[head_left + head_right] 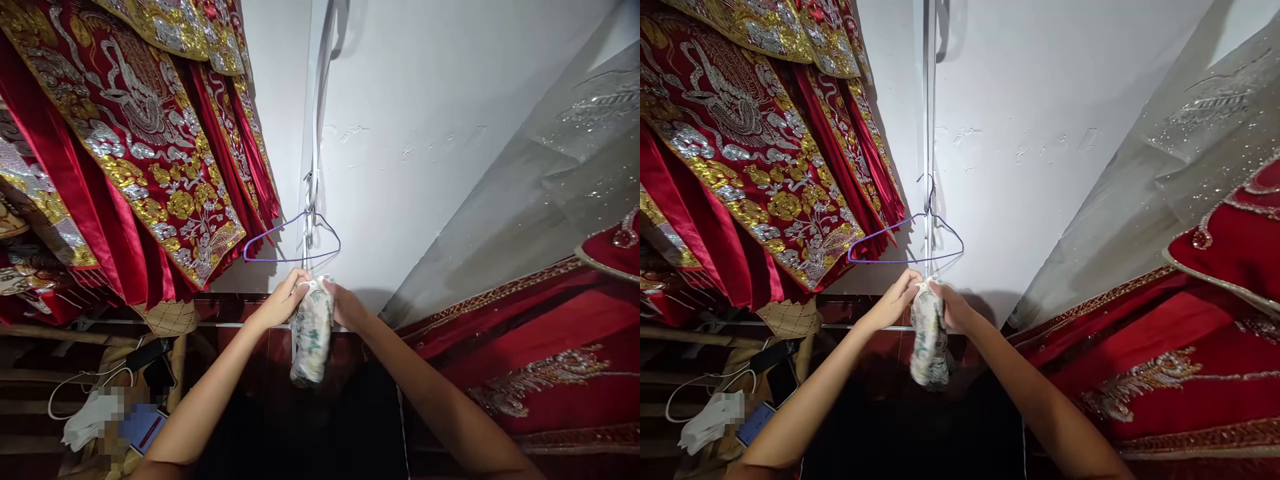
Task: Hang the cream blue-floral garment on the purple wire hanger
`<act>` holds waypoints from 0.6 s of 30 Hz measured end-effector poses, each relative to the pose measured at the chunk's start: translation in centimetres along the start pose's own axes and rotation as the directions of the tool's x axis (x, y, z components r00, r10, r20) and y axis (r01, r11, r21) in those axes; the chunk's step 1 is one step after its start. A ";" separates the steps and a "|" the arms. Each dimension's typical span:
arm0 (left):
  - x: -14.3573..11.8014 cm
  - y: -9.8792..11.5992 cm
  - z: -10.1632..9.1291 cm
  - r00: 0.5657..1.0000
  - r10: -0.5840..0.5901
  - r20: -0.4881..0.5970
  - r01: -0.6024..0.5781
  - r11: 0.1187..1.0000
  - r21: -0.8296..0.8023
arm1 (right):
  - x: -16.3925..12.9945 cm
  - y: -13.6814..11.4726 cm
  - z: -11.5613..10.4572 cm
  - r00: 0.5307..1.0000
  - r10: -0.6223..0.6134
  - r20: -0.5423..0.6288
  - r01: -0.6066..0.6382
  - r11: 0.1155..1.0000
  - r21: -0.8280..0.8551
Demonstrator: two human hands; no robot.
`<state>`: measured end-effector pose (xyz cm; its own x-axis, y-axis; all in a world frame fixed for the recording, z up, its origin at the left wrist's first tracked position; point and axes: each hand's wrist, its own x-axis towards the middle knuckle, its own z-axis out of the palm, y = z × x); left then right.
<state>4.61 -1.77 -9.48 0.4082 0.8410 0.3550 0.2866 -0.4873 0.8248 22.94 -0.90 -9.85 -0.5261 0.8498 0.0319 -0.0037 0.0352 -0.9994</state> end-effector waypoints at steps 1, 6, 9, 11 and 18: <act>-0.6 -0.6 0.0 0.996 -0.040 0.079 0.041 0.999 -0.009 | -0.3 -0.5 -0.5 0.999 0.003 0.032 -0.003 1.000 -0.019; -3.8 -3.2 -0.8 0.926 -0.157 0.344 0.118 0.984 0.130 | 0.5 -3.0 -4.1 0.981 -0.173 -0.086 0.117 0.885 -0.450; -4.7 -2.8 -2.5 0.937 -0.190 0.292 0.126 0.966 0.225 | 3.3 -3.1 -6.1 0.844 -0.415 -0.340 0.161 0.801 -0.577; -4.7 -1.6 -3.8 0.955 -0.195 0.226 0.124 0.948 0.294 | 5.3 -2.1 -6.8 0.792 -0.454 -0.409 0.165 0.803 -0.573; -3.8 1.4 -8.1 0.933 -0.349 0.082 0.168 0.628 0.760 | 5.2 3.7 -6.0 0.794 -0.354 -0.495 0.079 0.866 -0.493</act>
<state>-3.61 -3.75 -6.08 0.3523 0.9358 0.0073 0.9070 -0.3434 0.2436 25.24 6.82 -13.28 0.0046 0.9221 0.3868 0.3742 0.3571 -0.8558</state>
